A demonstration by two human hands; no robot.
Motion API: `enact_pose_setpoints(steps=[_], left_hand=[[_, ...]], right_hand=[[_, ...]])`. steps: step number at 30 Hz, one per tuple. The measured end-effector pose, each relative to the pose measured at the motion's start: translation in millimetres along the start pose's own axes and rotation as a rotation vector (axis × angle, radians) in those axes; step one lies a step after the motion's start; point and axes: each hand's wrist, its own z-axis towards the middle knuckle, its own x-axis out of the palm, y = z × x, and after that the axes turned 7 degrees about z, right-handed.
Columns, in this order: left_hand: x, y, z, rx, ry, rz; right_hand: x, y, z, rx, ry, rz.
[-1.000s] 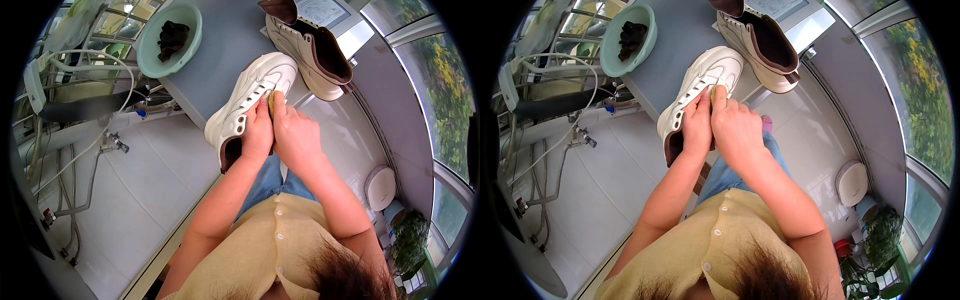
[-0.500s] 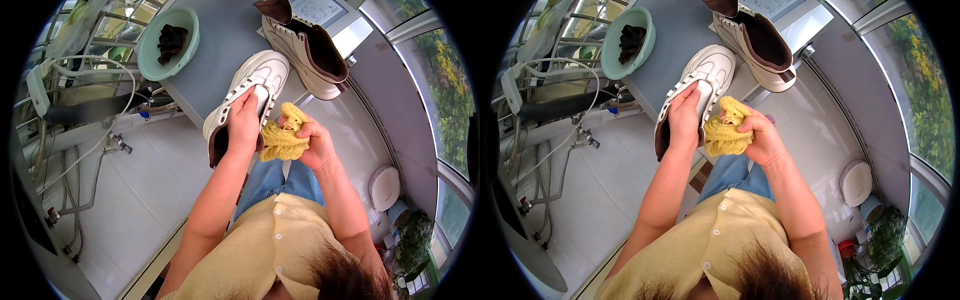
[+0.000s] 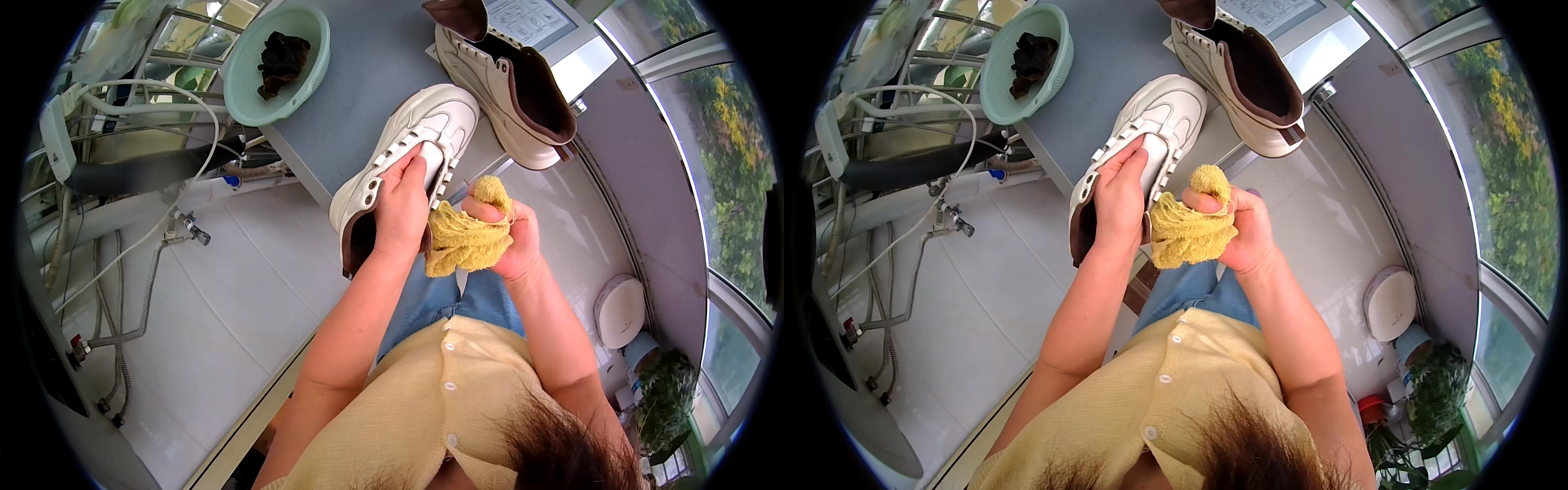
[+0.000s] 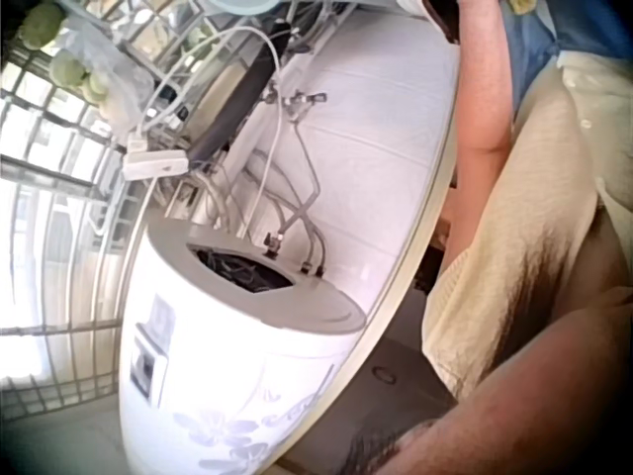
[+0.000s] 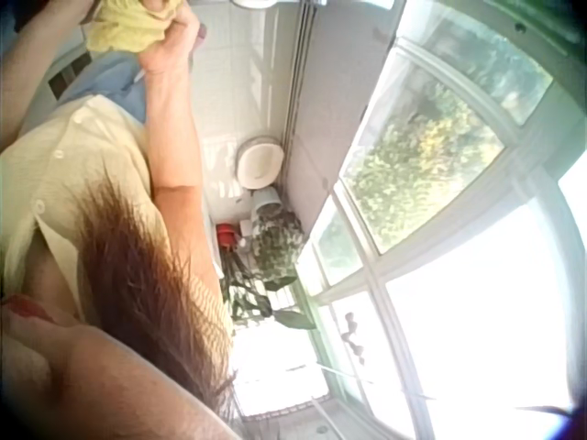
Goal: The person cleans a pair of white sneakers using a yellow cloth, wiping the exterior surfaces and laces. They then retrieve a white hanger and use it to thread the shoelaces through the eyelets of both shoes, finishing by tying the laces into bows.
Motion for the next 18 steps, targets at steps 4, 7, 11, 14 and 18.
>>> enact_pose_setpoints(steps=[4,7,11,14,18], left_hand=[[1.9,-5.2,-1.1,-0.011,-0.013,-0.041],[1.6,-7.8,-1.2,-0.025,0.042,-0.093],[0.5,-4.6,0.4,0.025,0.033,0.104],[3.8,-5.6,0.4,0.012,-0.005,0.193],[0.6,-1.7,2.8,0.033,0.022,0.161]], right_hand=[[-0.9,-1.7,2.1,-0.003,0.022,0.031],[8.0,-0.1,1.0,-0.035,0.037,-0.078],[38.6,-2.4,0.2,-0.271,-0.284,-0.573],[40.2,-8.7,5.2,-0.606,-0.388,-1.385],[47.3,-26.3,10.3,-0.884,-0.208,-2.239]])
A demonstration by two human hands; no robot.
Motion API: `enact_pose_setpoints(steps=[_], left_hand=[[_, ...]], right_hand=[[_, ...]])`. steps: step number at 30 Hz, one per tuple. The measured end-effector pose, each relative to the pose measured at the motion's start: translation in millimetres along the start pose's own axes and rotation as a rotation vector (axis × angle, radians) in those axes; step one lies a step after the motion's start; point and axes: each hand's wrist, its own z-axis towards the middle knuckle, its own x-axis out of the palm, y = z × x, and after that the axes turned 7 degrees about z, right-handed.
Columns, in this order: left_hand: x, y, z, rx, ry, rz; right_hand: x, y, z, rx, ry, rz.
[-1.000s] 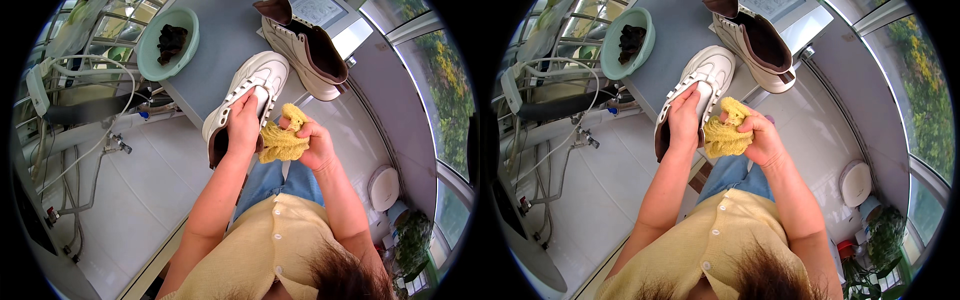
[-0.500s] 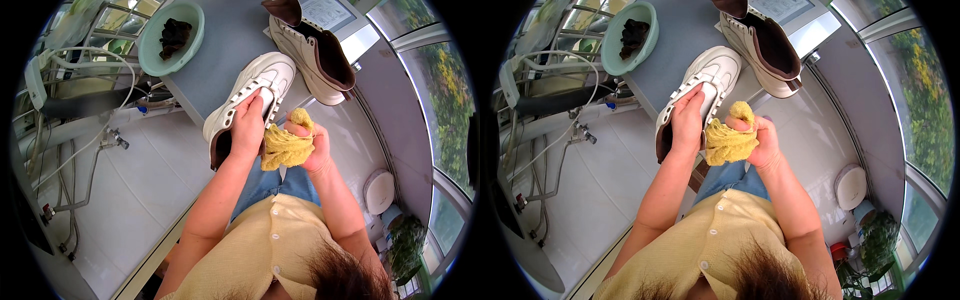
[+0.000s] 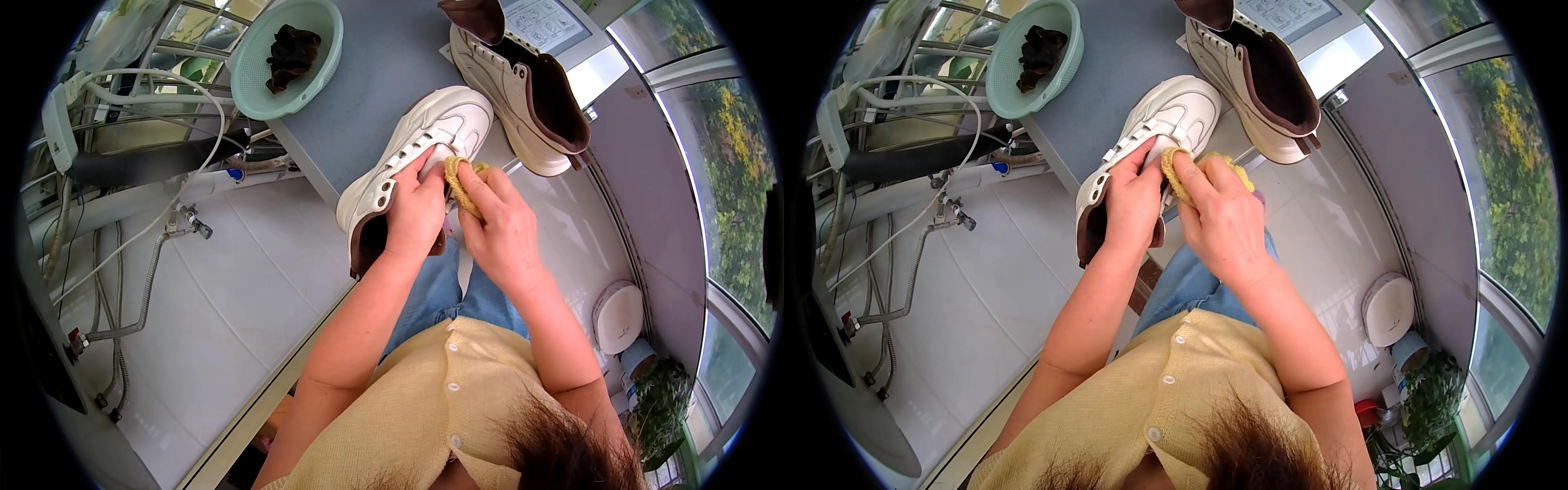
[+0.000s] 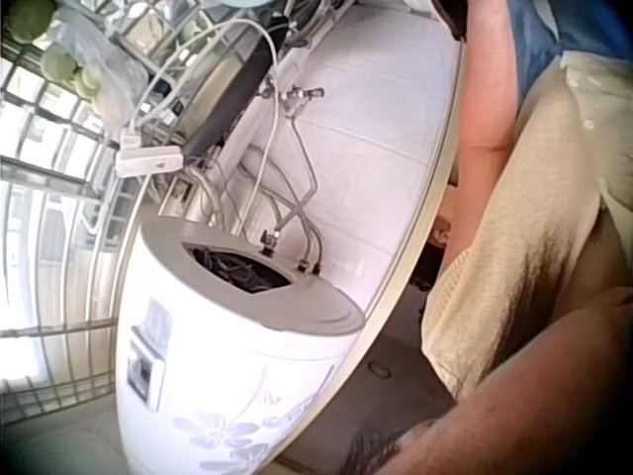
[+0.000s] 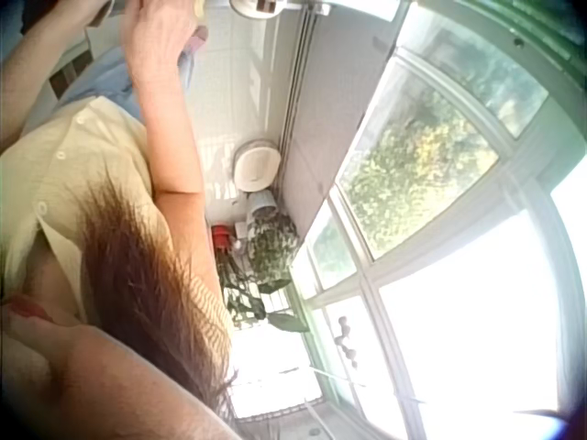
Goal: The person cleans a pair of white sneakers using a yellow cloth, wiping the exterior surfaces and laces. They then retrieve a white hanger and use it to thread the shoelaces through the eyelets of both shoes, finishing by tying the laces into bows.
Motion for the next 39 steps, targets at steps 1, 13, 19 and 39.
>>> enact_pose_setpoints(steps=[1,13,19,39], left_hand=[[-0.5,1.7,0.2,0.007,0.011,-0.038],[2.4,-3.8,-7.1,0.069,0.012,0.022],[4.0,17.5,-7.7,0.113,-0.038,0.045],[2.9,8.0,-4.4,-0.001,0.025,-0.198]], right_hand=[[3.1,3.8,1.3,-0.021,0.023,-0.057],[11.8,15.5,10.1,-0.110,0.107,-0.549],[10.4,22.9,7.1,-0.041,0.171,-0.623],[11.6,15.2,7.5,-0.224,0.040,-0.460]])
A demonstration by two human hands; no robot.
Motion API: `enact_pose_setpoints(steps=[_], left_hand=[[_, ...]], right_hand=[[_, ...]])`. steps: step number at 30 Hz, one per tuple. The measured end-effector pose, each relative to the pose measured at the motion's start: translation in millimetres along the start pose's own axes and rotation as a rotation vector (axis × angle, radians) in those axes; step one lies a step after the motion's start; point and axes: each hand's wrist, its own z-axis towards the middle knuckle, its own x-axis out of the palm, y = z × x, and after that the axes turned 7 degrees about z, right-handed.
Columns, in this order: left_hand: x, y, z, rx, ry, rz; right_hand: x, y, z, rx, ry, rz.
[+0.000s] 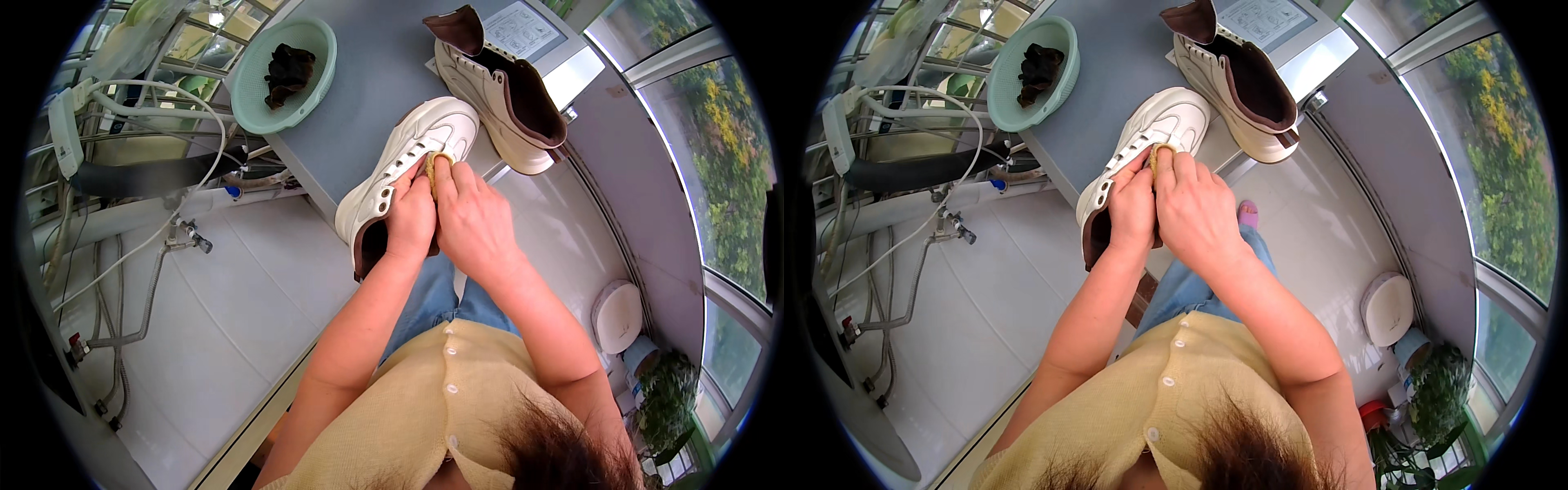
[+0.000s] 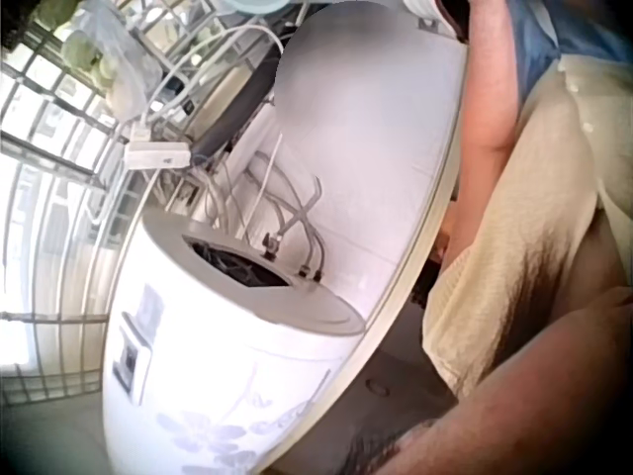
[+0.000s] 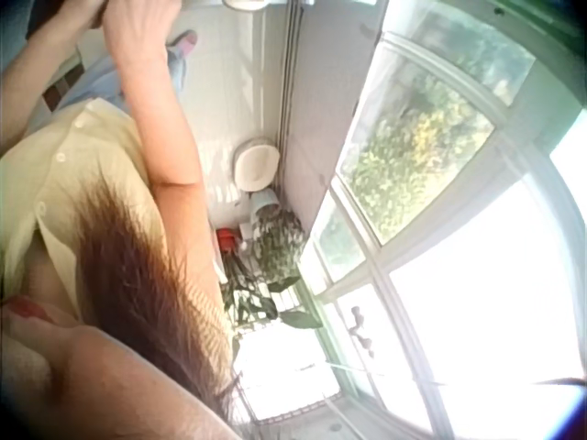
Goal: The person cleans a pair of white sneakers using a yellow cloth, wiping the exterior surfaces and laces. They then retrieve a white hanger and use it to thread the shoelaces through the eyelets of both shoes, finishing by tying the laces into bows.
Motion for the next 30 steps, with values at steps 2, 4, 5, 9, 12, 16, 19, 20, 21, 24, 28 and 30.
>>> enact_pose_setpoints(steps=[2,4,5,9,12,16,19,20,21,24,28,30], left_hand=[[-1.2,-0.5,0.4,0.020,0.014,0.026],[-0.4,4.6,0.4,0.049,0.021,0.014],[-0.6,5.7,0.1,0.031,0.014,0.028],[-1.0,-0.7,1.5,-0.055,-0.018,-0.022],[-0.8,-19.3,0.6,-0.082,-0.029,-0.073],[-3.2,-20.7,5.2,-0.122,-0.077,-0.012],[-11.3,-21.4,11.4,-0.132,-0.056,-0.007],[-10.7,-21.5,12.8,-0.122,-0.056,-0.007],[-11.0,-21.5,13.6,-0.115,-0.058,-0.003],[-12.2,-18.9,15.0,-0.094,-0.074,0.044],[-3.3,-29.2,0.8,-0.157,-0.029,0.055],[5.2,-24.9,-19.0,-0.092,-0.009,0.280]], right_hand=[[0.1,3.2,0.5,0.039,0.010,0.007],[-4.0,6.6,2.0,0.111,0.112,-0.011],[-7.4,7.8,4.9,0.159,0.207,-0.029],[-10.9,10.4,14.9,0.249,0.380,-0.068],[-19.2,-9.9,26.7,0.299,0.311,0.173],[-12.8,-48.7,-16.1,0.794,0.124,1.362],[-13.5,-48.9,-32.2,1.003,0.121,1.585],[-12.2,-52.4,-34.0,1.016,0.143,1.655],[-11.2,-53.3,-34.3,1.009,0.144,1.683],[-10.3,-53.9,-32.9,0.976,0.141,1.704],[-8.2,-49.9,-35.3,0.807,0.091,1.397],[-8.9,-47.2,-38.0,0.609,0.022,1.094]])
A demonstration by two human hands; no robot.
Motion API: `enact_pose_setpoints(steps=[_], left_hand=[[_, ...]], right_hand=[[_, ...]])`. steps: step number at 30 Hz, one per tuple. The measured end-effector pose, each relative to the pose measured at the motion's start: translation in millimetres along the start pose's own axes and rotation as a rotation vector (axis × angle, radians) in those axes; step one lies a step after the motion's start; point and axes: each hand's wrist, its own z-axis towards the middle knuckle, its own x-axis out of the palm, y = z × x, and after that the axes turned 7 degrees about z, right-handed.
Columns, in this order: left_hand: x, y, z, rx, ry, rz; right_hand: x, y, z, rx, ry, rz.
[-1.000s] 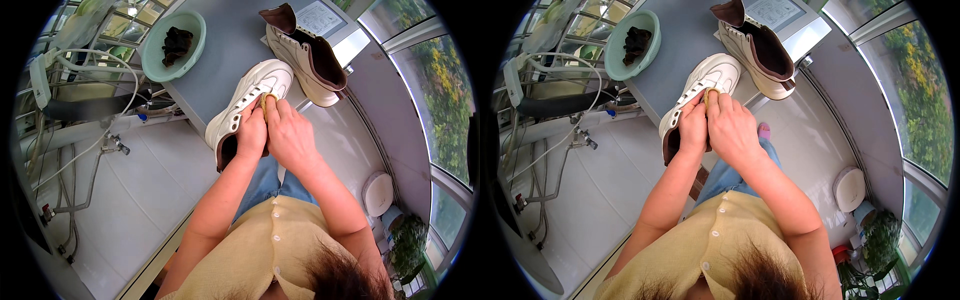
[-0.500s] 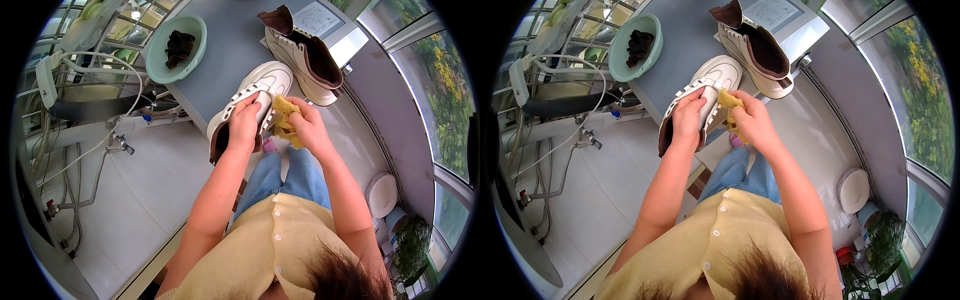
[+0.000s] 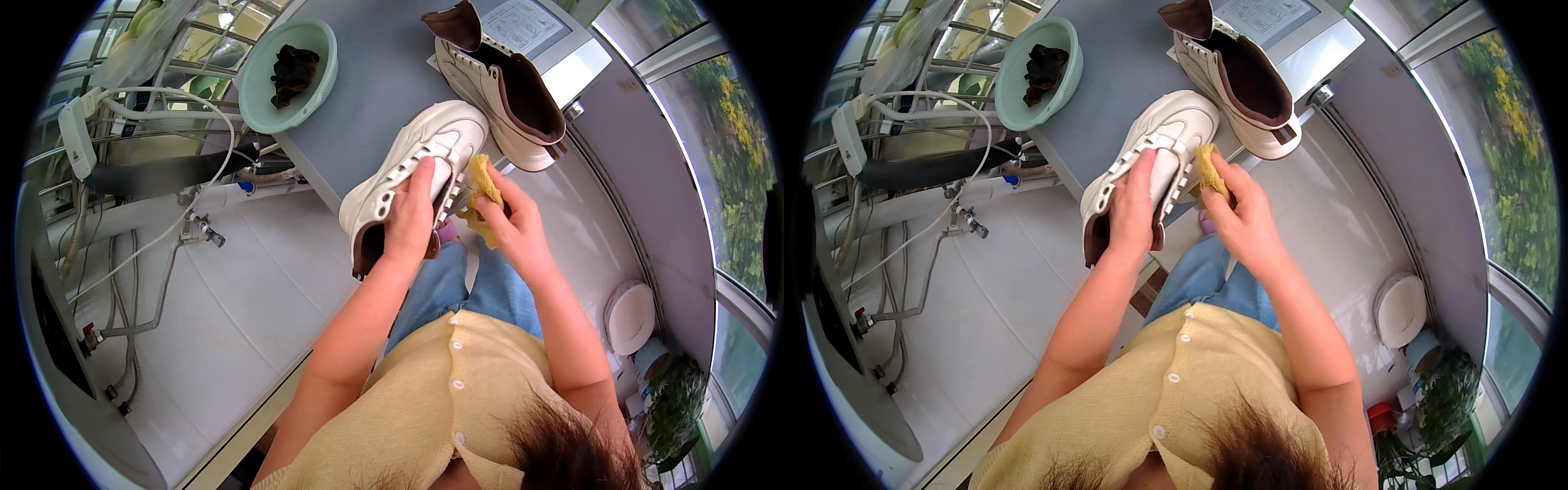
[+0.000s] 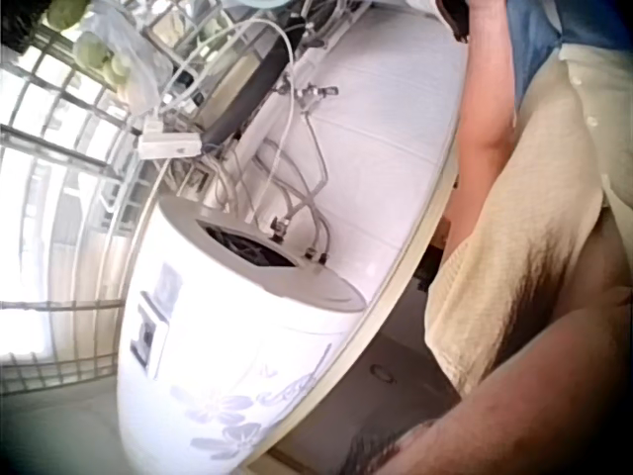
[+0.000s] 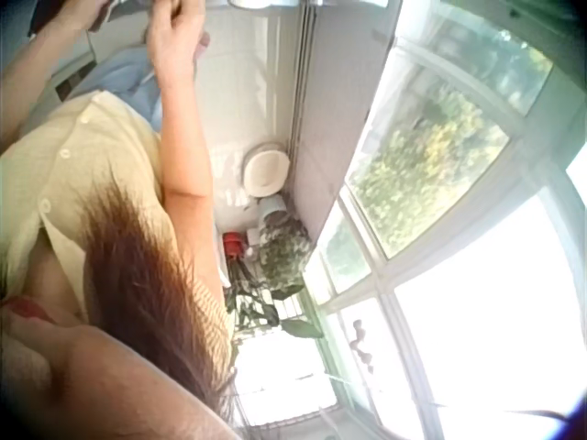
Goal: The person cleans a pair of white sneakers using a yellow cloth, wiping the exterior surfaces and laces. They then retrieve a white hanger and use it to thread the shoelaces through the eyelets of both shoes, finishing by tying the laces into bows.
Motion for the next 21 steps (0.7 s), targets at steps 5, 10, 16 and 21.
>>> enact_pose_setpoints(steps=[5,10,16,21], left_hand=[[20.5,49.4,-19.9,0.496,-0.009,0.082],[22.3,63.3,-21.2,0.586,-0.034,0.102],[23.2,72.0,-23.1,0.407,0.040,-0.026],[24.7,69.6,-24.1,0.457,-0.006,0.022]], right_hand=[[-0.3,0.6,-7.8,-0.439,-0.057,-0.721],[8.3,-9.1,-13.6,-0.432,-0.047,-0.849],[-11.4,-3.2,-18.2,-0.496,0.046,-0.679],[-5.9,12.5,-9.5,-0.460,-0.082,-0.740]])
